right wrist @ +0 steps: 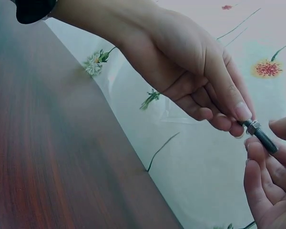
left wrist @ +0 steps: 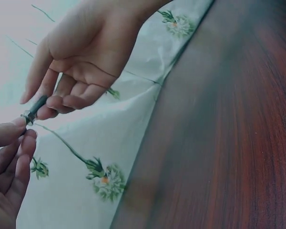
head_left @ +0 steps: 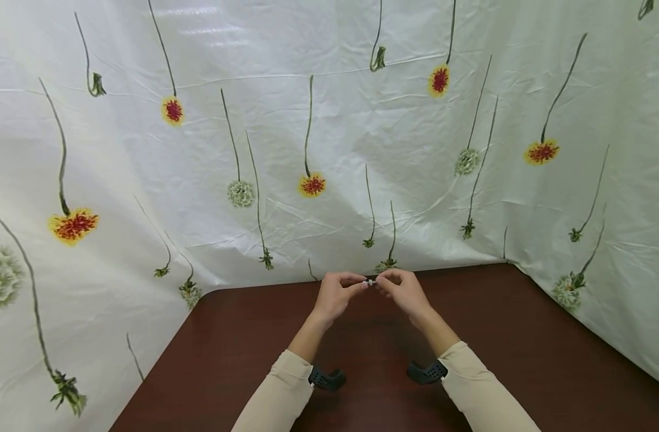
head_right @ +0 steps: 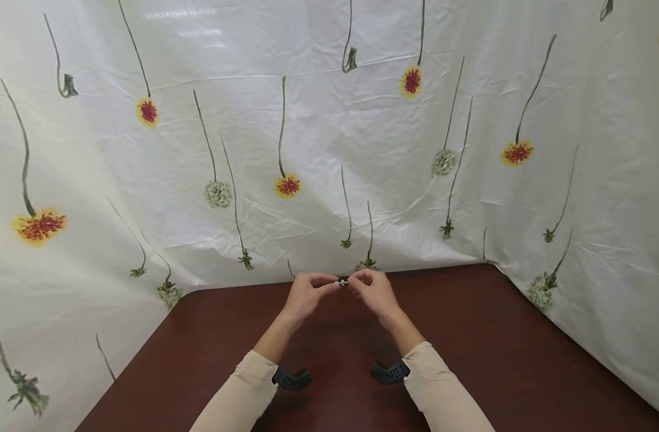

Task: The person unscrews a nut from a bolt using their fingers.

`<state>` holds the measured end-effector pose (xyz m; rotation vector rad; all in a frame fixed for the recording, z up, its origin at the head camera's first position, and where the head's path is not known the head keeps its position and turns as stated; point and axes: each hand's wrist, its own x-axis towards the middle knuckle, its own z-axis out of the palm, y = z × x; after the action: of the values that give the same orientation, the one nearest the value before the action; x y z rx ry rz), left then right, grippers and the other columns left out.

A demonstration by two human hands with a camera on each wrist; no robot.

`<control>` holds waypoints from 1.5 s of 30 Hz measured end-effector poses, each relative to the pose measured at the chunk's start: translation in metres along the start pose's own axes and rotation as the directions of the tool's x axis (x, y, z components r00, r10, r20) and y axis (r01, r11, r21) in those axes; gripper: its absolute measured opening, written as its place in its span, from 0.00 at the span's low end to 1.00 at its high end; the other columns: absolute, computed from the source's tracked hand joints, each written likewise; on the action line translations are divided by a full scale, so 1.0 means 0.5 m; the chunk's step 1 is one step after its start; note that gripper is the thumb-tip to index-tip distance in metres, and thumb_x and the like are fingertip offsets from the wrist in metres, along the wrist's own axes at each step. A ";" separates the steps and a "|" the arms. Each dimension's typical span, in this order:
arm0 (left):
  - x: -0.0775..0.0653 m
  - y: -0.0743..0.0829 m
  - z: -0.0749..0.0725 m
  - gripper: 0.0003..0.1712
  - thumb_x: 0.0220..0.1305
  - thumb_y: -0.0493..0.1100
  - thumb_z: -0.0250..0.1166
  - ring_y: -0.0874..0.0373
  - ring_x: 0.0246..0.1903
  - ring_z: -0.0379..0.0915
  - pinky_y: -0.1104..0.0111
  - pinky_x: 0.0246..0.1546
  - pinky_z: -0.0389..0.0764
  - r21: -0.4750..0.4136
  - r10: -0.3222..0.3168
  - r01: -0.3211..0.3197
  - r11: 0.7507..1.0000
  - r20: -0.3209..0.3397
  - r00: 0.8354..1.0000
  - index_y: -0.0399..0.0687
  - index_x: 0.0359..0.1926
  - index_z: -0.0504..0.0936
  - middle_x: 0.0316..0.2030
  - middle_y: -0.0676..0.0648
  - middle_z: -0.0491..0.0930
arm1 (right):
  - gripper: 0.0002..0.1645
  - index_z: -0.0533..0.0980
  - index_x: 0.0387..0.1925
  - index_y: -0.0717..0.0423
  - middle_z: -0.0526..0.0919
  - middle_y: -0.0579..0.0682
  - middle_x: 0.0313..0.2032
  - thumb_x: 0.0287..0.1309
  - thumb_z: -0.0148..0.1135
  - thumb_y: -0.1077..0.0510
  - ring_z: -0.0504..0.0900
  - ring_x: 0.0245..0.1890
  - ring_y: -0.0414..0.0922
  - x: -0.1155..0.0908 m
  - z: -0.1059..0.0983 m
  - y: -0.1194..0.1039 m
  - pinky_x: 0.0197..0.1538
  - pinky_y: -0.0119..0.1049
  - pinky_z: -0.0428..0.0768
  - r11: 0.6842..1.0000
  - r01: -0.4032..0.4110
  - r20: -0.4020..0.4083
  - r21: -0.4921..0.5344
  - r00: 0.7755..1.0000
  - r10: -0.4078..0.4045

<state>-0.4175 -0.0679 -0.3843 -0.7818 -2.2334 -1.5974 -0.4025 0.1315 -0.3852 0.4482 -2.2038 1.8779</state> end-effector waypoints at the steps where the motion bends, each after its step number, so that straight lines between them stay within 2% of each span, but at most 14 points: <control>1: 0.001 -0.002 0.000 0.08 0.65 0.38 0.74 0.51 0.40 0.85 0.62 0.39 0.81 -0.013 0.009 -0.009 1.000 0.006 1.000 0.37 0.42 0.91 0.38 0.42 0.89 | 0.13 0.83 0.44 0.69 0.87 0.57 0.35 0.72 0.65 0.60 0.85 0.38 0.55 0.001 0.000 -0.002 0.44 0.45 0.84 1.000 -0.004 0.002 0.010 1.000 0.004; 5: -0.002 0.016 -0.001 0.08 0.66 0.34 0.72 0.46 0.41 0.85 0.64 0.38 0.80 -0.028 0.010 -0.009 1.000 0.021 1.000 0.32 0.42 0.90 0.39 0.39 0.88 | 0.14 0.84 0.43 0.71 0.88 0.59 0.34 0.71 0.66 0.59 0.87 0.33 0.50 0.003 0.000 -0.006 0.44 0.49 0.85 0.999 -0.012 0.025 0.035 1.000 0.011; 8: -0.002 0.018 -0.001 0.07 0.66 0.31 0.71 0.42 0.42 0.84 0.65 0.37 0.78 -0.028 0.007 -0.007 1.000 0.022 1.000 0.30 0.43 0.89 0.39 0.35 0.88 | 0.12 0.85 0.42 0.69 0.88 0.58 0.34 0.69 0.68 0.61 0.86 0.31 0.46 0.003 0.000 -0.007 0.42 0.46 0.85 0.999 0.003 0.031 0.032 1.000 -0.004; 10: 0.000 0.006 -0.001 0.07 0.66 0.32 0.72 0.42 0.41 0.84 0.67 0.36 0.77 -0.032 0.018 -0.018 0.999 0.018 1.000 0.31 0.42 0.90 0.39 0.35 0.88 | 0.10 0.85 0.42 0.68 0.88 0.57 0.35 0.67 0.69 0.61 0.86 0.34 0.48 0.001 0.001 -0.008 0.41 0.43 0.84 1.000 0.020 0.037 0.014 0.999 -0.021; 11: 0.003 -0.005 0.000 0.07 0.65 0.33 0.72 0.42 0.42 0.84 0.67 0.35 0.77 -0.040 0.022 -0.021 0.999 0.014 1.000 0.32 0.42 0.90 0.39 0.35 0.88 | 0.10 0.85 0.42 0.67 0.88 0.55 0.35 0.67 0.69 0.61 0.86 0.35 0.49 0.001 0.002 -0.007 0.41 0.43 0.84 0.999 0.034 0.039 -0.004 0.999 -0.034; 16: 0.001 -0.009 0.000 0.07 0.64 0.34 0.74 0.53 0.38 0.83 0.68 0.35 0.78 -0.080 0.019 -0.019 0.997 -0.001 1.000 0.34 0.41 0.91 0.38 0.40 0.89 | 0.12 0.84 0.47 0.64 0.87 0.55 0.44 0.64 0.72 0.63 0.84 0.45 0.53 -0.005 0.004 -0.003 0.45 0.43 0.80 0.994 0.069 0.047 -0.084 0.997 -0.065; 18: 0.000 -0.007 0.000 0.07 0.64 0.35 0.74 0.56 0.37 0.83 0.68 0.36 0.79 -0.089 0.012 -0.012 0.996 0.000 1.000 0.35 0.41 0.91 0.37 0.41 0.89 | 0.14 0.83 0.49 0.65 0.87 0.56 0.46 0.65 0.71 0.62 0.84 0.47 0.55 -0.006 0.005 -0.001 0.47 0.45 0.81 0.996 0.061 0.062 -0.072 0.996 -0.057; 23: -0.002 -0.004 -0.002 0.08 0.64 0.37 0.74 0.55 0.39 0.85 0.66 0.39 0.81 -0.080 0.021 -0.020 0.997 0.008 1.000 0.36 0.42 0.91 0.37 0.43 0.89 | 0.15 0.83 0.48 0.69 0.88 0.60 0.40 0.72 0.65 0.59 0.85 0.43 0.63 -0.005 0.010 0.003 0.49 0.53 0.83 0.997 0.070 0.091 -0.015 0.993 -0.069; 28: -0.001 -0.006 -0.005 0.08 0.64 0.36 0.74 0.53 0.40 0.85 0.64 0.41 0.82 -0.076 0.027 -0.026 0.997 0.010 1.000 0.36 0.42 0.91 0.38 0.43 0.89 | 0.11 0.84 0.48 0.65 0.87 0.57 0.43 0.68 0.68 0.62 0.85 0.46 0.60 -0.006 0.012 -0.001 0.49 0.52 0.82 0.991 0.116 0.066 -0.064 0.992 -0.111; 33: -0.001 -0.006 -0.008 0.08 0.64 0.35 0.74 0.54 0.40 0.85 0.65 0.41 0.82 -0.093 0.006 -0.005 0.996 0.013 1.000 0.34 0.42 0.91 0.38 0.43 0.89 | 0.19 0.79 0.57 0.64 0.86 0.59 0.48 0.68 0.69 0.61 0.85 0.49 0.57 -0.009 0.013 -0.005 0.52 0.50 0.81 0.995 0.093 0.046 -0.044 0.995 -0.091; 35: -0.002 -0.004 -0.010 0.08 0.64 0.36 0.74 0.54 0.40 0.85 0.65 0.41 0.82 -0.091 -0.006 0.007 0.996 0.015 1.000 0.34 0.42 0.91 0.38 0.43 0.89 | 0.17 0.80 0.55 0.65 0.87 0.60 0.46 0.70 0.67 0.59 0.86 0.47 0.58 -0.008 0.016 -0.003 0.51 0.50 0.82 0.997 0.072 0.032 -0.019 0.997 -0.072; 39: -0.002 -0.002 -0.012 0.08 0.64 0.36 0.74 0.54 0.41 0.84 0.64 0.42 0.81 -0.082 -0.010 0.011 0.997 0.012 1.000 0.35 0.42 0.91 0.38 0.44 0.89 | 0.11 0.84 0.47 0.66 0.87 0.60 0.43 0.70 0.67 0.61 0.85 0.45 0.58 -0.007 0.018 0.000 0.49 0.48 0.83 0.993 0.116 0.021 -0.033 0.993 -0.115; 42: -0.002 -0.002 -0.012 0.08 0.64 0.35 0.74 0.54 0.41 0.84 0.64 0.42 0.81 -0.087 -0.006 0.007 0.996 0.011 1.000 0.35 0.42 0.91 0.38 0.43 0.89 | 0.13 0.82 0.51 0.63 0.86 0.58 0.48 0.67 0.69 0.64 0.84 0.49 0.56 -0.010 0.019 0.001 0.51 0.49 0.81 0.986 0.156 0.035 -0.062 0.987 -0.154; 45: -0.001 -0.005 -0.011 0.08 0.64 0.35 0.74 0.54 0.41 0.84 0.64 0.43 0.81 -0.096 -0.008 0.010 0.995 0.017 1.000 0.35 0.42 0.91 0.38 0.44 0.89 | 0.18 0.80 0.56 0.62 0.85 0.57 0.51 0.68 0.68 0.63 0.84 0.50 0.54 -0.010 0.019 0.004 0.52 0.52 0.80 0.988 0.136 0.048 -0.066 0.990 -0.133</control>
<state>-0.4190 -0.0737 -0.3844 -0.8137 -2.1878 -1.7202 -0.3981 0.1230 -0.3905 0.6144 -2.1976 1.7335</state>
